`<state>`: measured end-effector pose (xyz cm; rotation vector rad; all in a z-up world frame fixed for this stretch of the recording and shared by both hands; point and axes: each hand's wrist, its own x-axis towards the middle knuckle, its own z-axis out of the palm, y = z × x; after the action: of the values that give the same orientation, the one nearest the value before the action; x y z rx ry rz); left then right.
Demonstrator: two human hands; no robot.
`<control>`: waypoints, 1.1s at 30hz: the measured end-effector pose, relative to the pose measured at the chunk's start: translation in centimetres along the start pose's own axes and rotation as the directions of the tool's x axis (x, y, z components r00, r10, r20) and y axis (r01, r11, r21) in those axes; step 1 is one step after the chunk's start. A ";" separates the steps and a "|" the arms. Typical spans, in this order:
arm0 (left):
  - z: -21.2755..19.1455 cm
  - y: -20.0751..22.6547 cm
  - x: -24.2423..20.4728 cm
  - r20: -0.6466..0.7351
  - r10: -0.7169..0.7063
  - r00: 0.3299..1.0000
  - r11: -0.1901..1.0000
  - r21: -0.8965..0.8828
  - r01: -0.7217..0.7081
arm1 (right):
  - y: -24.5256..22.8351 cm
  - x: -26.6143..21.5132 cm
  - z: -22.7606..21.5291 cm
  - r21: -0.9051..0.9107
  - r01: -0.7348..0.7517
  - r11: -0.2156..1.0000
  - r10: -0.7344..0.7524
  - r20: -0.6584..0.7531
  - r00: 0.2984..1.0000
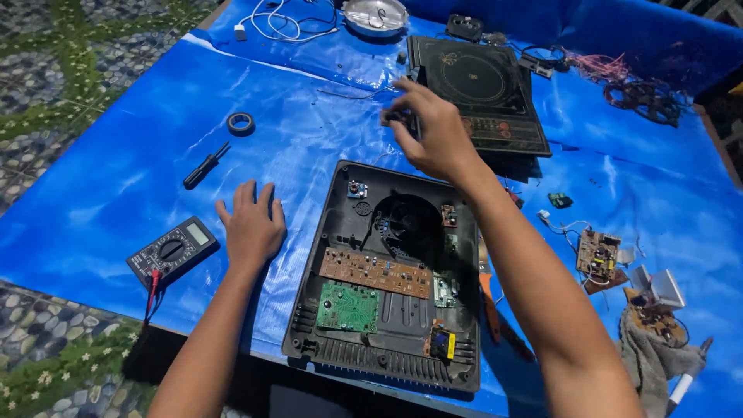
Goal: The person arranges various electronic components, including circuit boards, a fan, and small modules, inside the casing of a disassembled induction cooktop. They pick up and place each item into specific positions within the housing, organizing the internal layout.
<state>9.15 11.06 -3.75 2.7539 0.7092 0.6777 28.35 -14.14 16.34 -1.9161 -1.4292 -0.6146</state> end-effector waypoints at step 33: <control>0.4 -0.1 -0.2 -0.107 0.061 0.992 0.998 -0.009 -0.062 | 2.3 -13.9 -4.3 -0.057 -0.283 0.957 0.289 0.156 0.945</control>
<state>9.11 10.97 -4.20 2.7549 0.6418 0.8453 26.57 -26.71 8.84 -2.1908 -1.2075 -0.3532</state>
